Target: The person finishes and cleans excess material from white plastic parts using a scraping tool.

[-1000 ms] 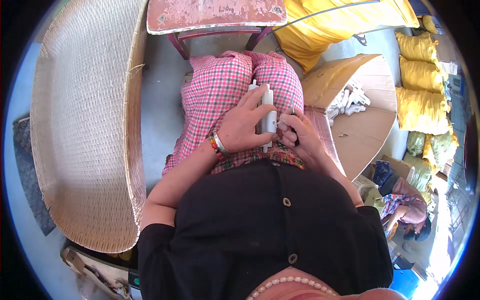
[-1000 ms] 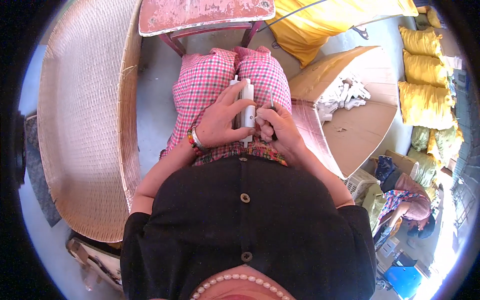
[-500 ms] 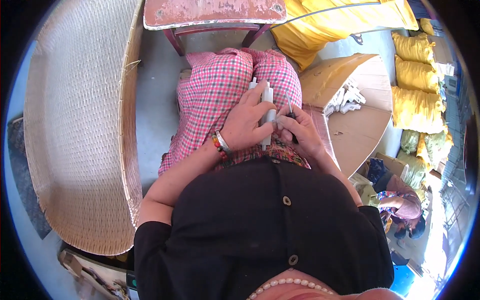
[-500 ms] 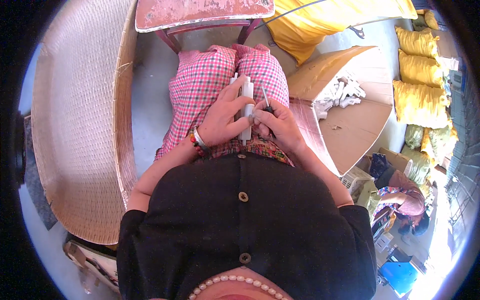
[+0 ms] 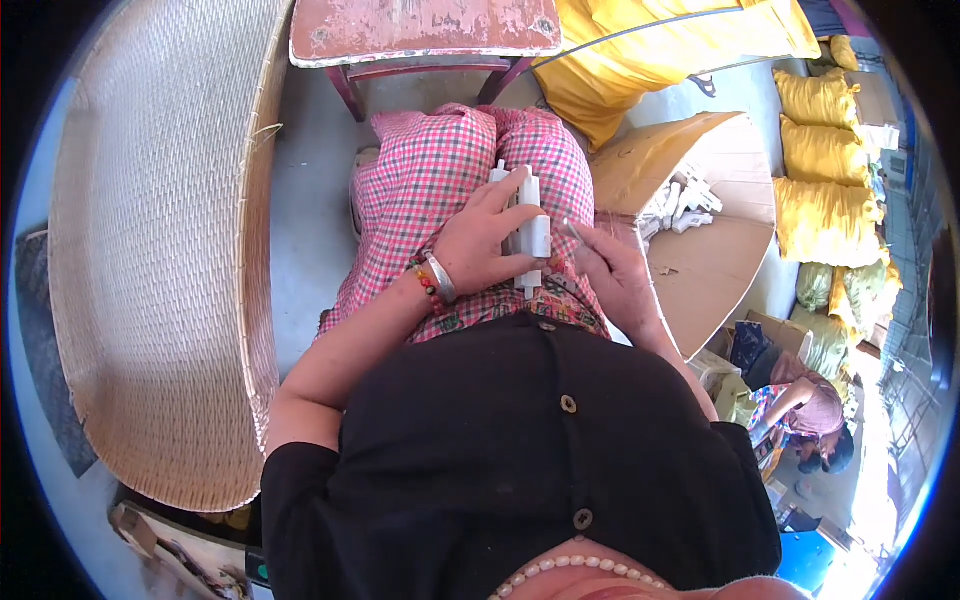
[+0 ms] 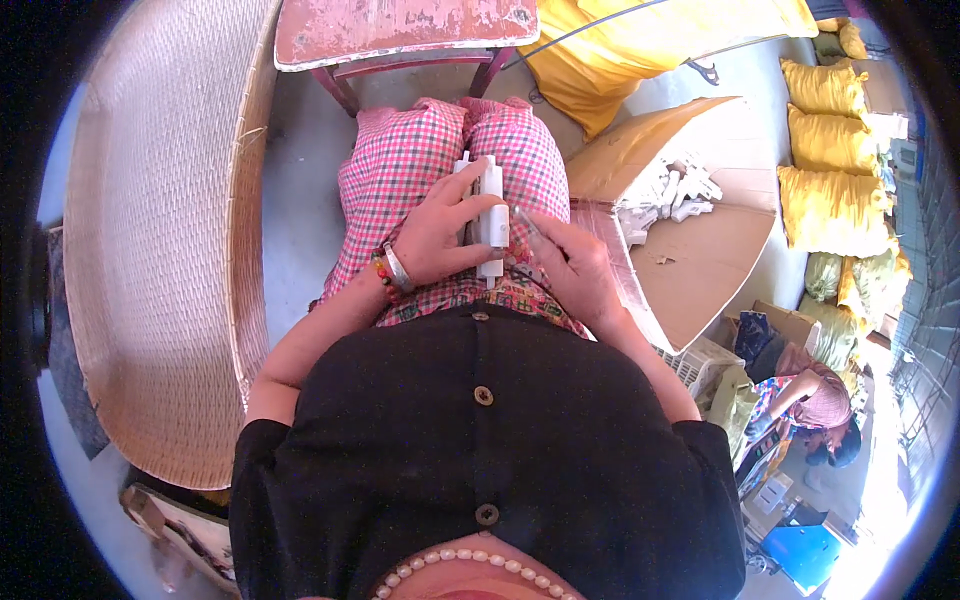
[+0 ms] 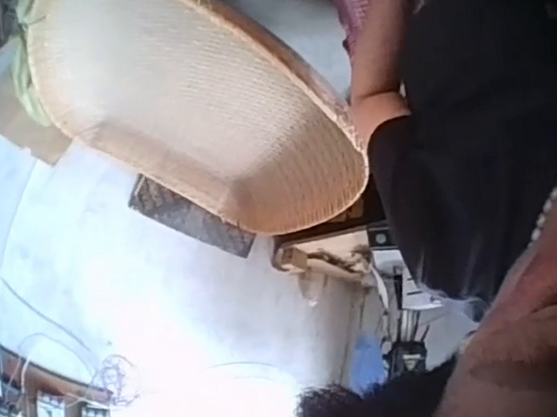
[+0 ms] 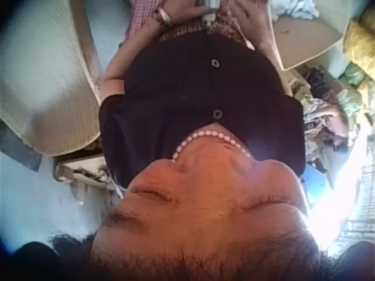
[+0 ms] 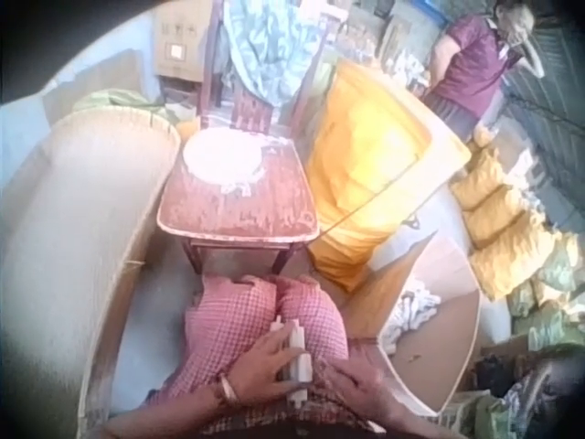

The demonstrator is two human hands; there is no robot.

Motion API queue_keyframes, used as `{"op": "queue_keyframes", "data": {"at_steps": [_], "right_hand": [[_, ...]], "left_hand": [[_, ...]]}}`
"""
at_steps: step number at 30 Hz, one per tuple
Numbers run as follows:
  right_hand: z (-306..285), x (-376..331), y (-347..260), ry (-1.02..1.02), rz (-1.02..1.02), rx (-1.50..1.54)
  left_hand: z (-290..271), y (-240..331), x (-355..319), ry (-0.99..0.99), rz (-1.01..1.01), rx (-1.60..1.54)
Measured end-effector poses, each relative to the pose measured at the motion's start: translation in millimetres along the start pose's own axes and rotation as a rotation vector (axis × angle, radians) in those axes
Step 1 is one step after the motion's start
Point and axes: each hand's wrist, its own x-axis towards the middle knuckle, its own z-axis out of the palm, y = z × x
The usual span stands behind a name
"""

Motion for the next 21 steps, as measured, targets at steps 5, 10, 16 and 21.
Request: {"op": "queue_keyframes", "data": {"at_steps": [5, 10, 16, 21], "right_hand": [[-6.5, -8.5, -9.2, -0.124, -0.081, -0.203], [-20.3, 5.5, -18.9, -0.255, -0.063, -0.329], [-22.4, 51.3, -55.8, -0.603, -0.072, -0.839], [-26.7, 67.2, -55.0, -0.704, -0.051, -0.978]], "left_hand": [[2.4, 1.1, 1.3, 0.02, -0.011, 0.041], [4.1, 3.2, 1.4, -0.009, -0.018, 0.066], [10.2, 2.7, 6.5, -0.057, -0.032, 0.077], [3.0, -2.5, 6.2, -0.056, -0.037, 0.113]]}}
